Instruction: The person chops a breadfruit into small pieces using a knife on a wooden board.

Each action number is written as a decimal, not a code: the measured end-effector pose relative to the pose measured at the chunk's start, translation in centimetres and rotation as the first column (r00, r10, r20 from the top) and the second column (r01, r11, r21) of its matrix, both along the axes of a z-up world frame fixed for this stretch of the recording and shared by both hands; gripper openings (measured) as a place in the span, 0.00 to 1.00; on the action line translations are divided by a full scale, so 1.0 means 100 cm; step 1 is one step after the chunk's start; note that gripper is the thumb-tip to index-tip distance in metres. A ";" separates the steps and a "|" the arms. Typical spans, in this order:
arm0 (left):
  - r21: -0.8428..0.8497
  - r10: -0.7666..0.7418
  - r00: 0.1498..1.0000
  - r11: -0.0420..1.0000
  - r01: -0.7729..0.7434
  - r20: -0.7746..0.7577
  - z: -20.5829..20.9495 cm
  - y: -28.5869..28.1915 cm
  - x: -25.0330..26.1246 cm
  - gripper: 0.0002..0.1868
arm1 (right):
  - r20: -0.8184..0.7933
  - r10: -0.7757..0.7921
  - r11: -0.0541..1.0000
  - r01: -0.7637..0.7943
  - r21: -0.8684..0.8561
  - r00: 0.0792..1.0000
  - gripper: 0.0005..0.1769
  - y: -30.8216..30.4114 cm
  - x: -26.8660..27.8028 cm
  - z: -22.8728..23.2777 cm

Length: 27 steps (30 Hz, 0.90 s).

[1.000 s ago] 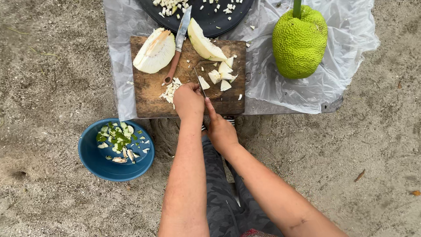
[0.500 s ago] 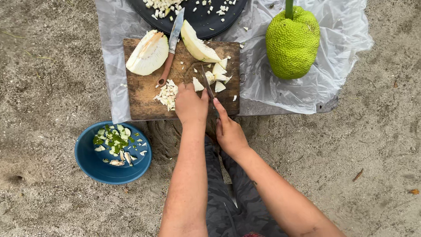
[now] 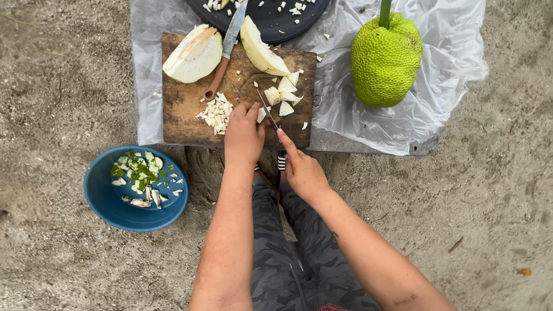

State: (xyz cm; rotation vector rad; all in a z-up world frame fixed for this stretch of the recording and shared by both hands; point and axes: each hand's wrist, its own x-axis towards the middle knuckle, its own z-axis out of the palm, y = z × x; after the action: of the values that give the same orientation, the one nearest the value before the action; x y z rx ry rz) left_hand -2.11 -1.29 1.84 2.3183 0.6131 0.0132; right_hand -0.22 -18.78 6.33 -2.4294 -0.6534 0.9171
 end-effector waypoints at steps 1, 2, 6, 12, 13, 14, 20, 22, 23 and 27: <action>0.001 0.032 0.999 0.999 -0.032 0.002 -0.004 -0.002 -0.003 0.25 | 0.009 0.021 1.000 -0.021 -0.014 1.000 0.42 -0.002 -0.003 -0.001; 0.001 0.063 0.998 0.998 -0.063 0.004 -0.007 -0.005 -0.006 0.24 | 0.019 0.041 0.999 -0.040 -0.028 0.999 0.42 -0.004 -0.005 -0.002; 0.005 0.139 0.990 0.990 -0.139 0.009 -0.019 -0.012 -0.013 0.19 | 0.079 0.097 0.994 -0.093 -0.054 0.992 0.43 -0.011 -0.008 -0.010; 0.029 0.093 0.995 0.995 -0.094 0.036 -0.026 -0.007 -0.012 0.17 | 0.085 0.169 0.983 -0.162 -0.092 0.982 0.44 -0.014 -0.002 -0.018; 0.043 0.076 0.997 0.996 -0.077 0.021 -0.028 -0.006 -0.010 0.15 | 0.088 0.181 0.981 -0.173 -0.088 0.980 0.45 -0.013 -0.001 -0.021; 0.055 0.057 0.998 0.997 -0.057 0.002 -0.030 -0.006 -0.009 0.13 | 0.088 0.190 0.979 -0.183 -0.085 0.978 0.46 -0.010 0.000 -0.024; 0.119 0.018 0.999 0.993 -0.014 -0.030 -0.037 -0.008 -0.010 0.11 | 0.089 0.179 0.983 -0.176 -0.045 0.980 0.45 0.018 0.024 -0.042; 0.116 0.042 0.999 0.992 -0.041 -0.007 -0.036 -0.011 -0.009 0.12 | 0.083 0.172 0.985 -0.170 -0.033 0.982 0.46 0.019 0.024 -0.044; 0.108 0.060 0.998 0.992 -0.060 0.001 -0.035 -0.012 -0.010 0.12 | 0.086 0.166 0.986 -0.166 -0.014 0.982 0.46 0.015 0.018 -0.044; 0.112 0.086 0.996 0.990 -0.089 0.033 -0.030 -0.014 -0.009 0.13 | 0.033 0.117 0.992 -0.115 -0.054 0.993 0.45 -0.014 -0.012 -0.029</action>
State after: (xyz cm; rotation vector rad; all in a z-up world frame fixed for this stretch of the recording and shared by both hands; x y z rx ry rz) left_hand -3.00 -2.66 -1.20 2.3945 0.7158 0.1250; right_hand -1.42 -20.21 3.39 -2.4811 -0.7999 0.9493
